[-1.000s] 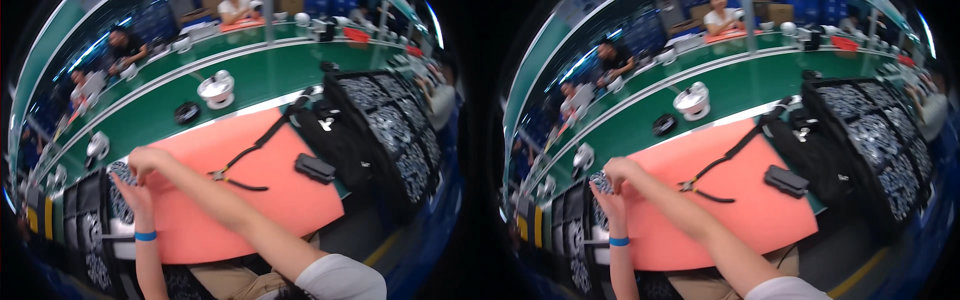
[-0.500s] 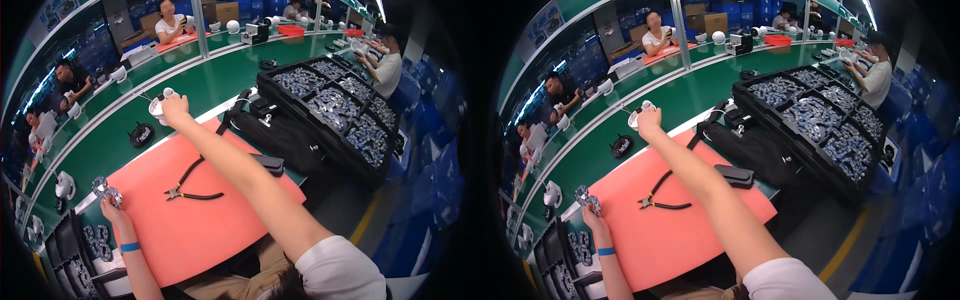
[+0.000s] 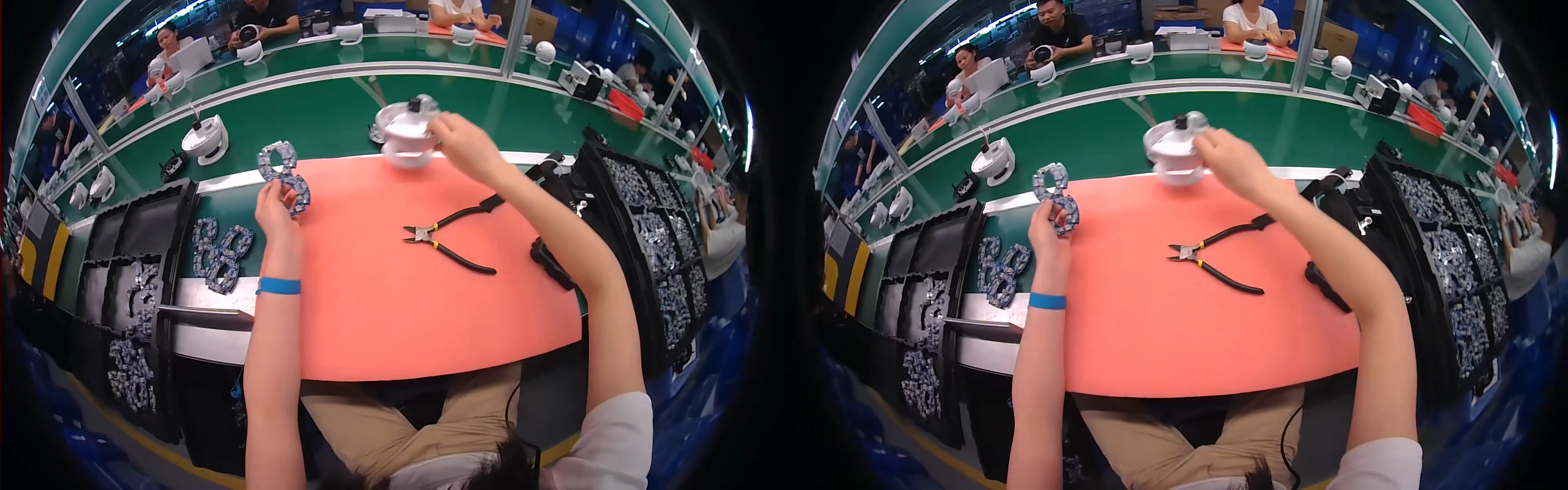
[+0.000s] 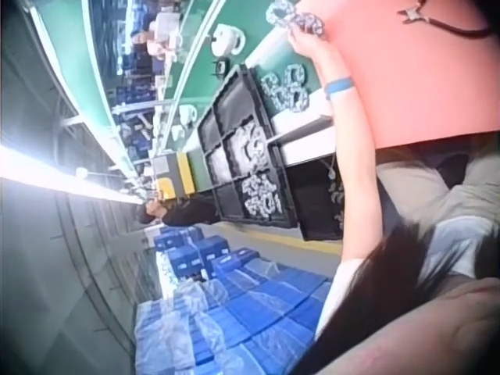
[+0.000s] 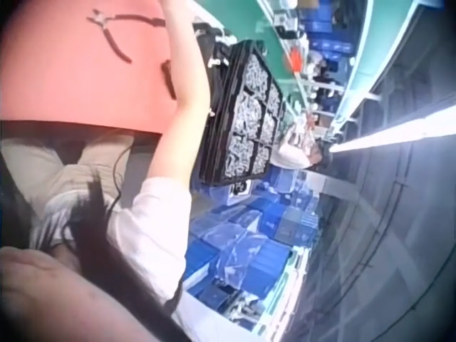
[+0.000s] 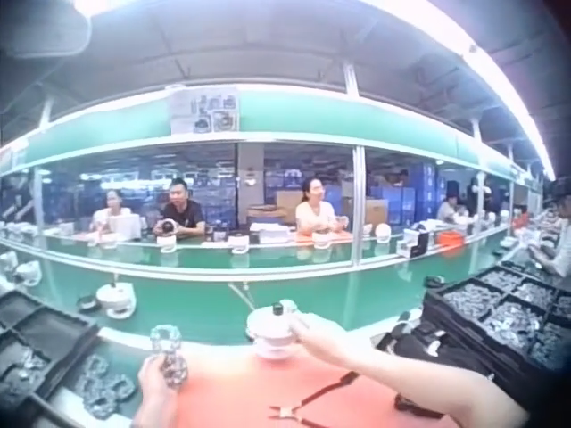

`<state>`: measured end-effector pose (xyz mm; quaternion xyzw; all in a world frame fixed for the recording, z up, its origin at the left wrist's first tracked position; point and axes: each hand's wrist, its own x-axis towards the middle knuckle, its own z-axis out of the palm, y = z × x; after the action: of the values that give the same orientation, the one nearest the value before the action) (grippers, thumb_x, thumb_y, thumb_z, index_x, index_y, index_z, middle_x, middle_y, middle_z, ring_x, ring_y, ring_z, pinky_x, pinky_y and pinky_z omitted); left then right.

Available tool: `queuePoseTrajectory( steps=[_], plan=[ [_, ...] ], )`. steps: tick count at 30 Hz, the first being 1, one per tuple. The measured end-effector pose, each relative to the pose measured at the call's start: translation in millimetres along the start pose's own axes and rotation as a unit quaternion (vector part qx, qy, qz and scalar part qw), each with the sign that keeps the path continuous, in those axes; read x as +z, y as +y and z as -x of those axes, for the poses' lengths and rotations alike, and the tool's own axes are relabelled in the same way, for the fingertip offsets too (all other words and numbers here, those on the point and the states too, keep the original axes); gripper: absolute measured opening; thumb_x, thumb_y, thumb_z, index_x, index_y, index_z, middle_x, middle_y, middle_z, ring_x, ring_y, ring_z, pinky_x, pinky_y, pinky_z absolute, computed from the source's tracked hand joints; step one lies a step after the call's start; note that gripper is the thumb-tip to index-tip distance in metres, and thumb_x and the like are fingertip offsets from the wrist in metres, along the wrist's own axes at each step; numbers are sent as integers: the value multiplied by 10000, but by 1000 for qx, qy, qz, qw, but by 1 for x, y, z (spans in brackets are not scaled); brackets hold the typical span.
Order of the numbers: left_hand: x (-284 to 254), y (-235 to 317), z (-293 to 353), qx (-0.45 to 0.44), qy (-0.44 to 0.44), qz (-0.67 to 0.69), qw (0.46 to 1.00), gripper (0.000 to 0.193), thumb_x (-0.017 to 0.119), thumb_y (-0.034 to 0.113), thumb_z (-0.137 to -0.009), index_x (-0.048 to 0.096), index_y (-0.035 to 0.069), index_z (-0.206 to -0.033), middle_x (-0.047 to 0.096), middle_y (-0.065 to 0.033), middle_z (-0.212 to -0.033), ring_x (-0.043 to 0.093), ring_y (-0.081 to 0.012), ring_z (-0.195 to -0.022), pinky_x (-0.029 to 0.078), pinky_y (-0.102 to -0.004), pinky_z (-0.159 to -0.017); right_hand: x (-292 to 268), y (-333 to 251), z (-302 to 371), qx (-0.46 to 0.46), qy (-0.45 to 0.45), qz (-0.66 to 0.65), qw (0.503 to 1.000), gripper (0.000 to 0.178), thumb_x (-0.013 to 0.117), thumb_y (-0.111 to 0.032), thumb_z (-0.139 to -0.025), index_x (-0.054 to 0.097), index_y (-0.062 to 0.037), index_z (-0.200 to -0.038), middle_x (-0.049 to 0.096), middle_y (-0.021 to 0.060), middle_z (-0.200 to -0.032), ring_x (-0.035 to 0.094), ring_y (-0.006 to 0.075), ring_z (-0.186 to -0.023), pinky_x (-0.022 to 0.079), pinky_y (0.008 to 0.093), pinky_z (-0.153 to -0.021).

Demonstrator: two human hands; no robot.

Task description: Assembling LED lighting components by installing circuit boards and trimming wires.

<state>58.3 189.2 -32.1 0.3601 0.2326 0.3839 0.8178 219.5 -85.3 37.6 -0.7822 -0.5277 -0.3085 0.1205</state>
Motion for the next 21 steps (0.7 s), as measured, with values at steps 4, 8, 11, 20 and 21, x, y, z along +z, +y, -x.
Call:
queuePoseTrajectory(
  steps=[4,8,11,20,21],
  plan=[
    [8,27,14,-25,29,48,998,106,527,125,-843,553,48,-776,527,-8,-631,494,-73,-504,343,-187,-426,-2,-57,2,2,-54,-80,995,269,641,-46,-705,503,-58,-936,514,99,-909,531,285,-901,456,383,-718],
    [21,43,32,53,-28,-41,997,234,552,196,-842,568,25,-684,462,12,-532,414,-58,-436,260,-204,-379,-42,-90,-11,79,-113,-137,981,305,641,-80,-702,500,-58,-970,503,112,-932,544,293,-867,458,361,-685],
    [32,46,48,173,-25,-151,973,319,583,200,-853,579,-11,-614,449,45,-519,371,-25,-473,276,-235,-429,-65,-117,-35,65,29,-188,980,269,619,-185,-786,522,-24,-977,558,100,-913,583,235,-731,464,317,-599],
    [29,26,66,285,-152,-269,907,320,521,143,-845,496,-45,-586,393,16,-461,358,-34,-471,256,-267,-408,-11,-151,-51,215,65,-577,785,421,501,-329,-917,547,-5,-653,498,13,-515,498,71,-437,350,216,-385],
    [32,28,69,266,-179,-249,914,321,517,140,-846,483,-42,-583,395,17,-466,359,-35,-472,258,-262,-405,-8,-148,-48,222,59,-628,743,430,488,-346,-922,525,-32,-630,466,-10,-503,456,68,-391,327,203,-356]
  ],
)
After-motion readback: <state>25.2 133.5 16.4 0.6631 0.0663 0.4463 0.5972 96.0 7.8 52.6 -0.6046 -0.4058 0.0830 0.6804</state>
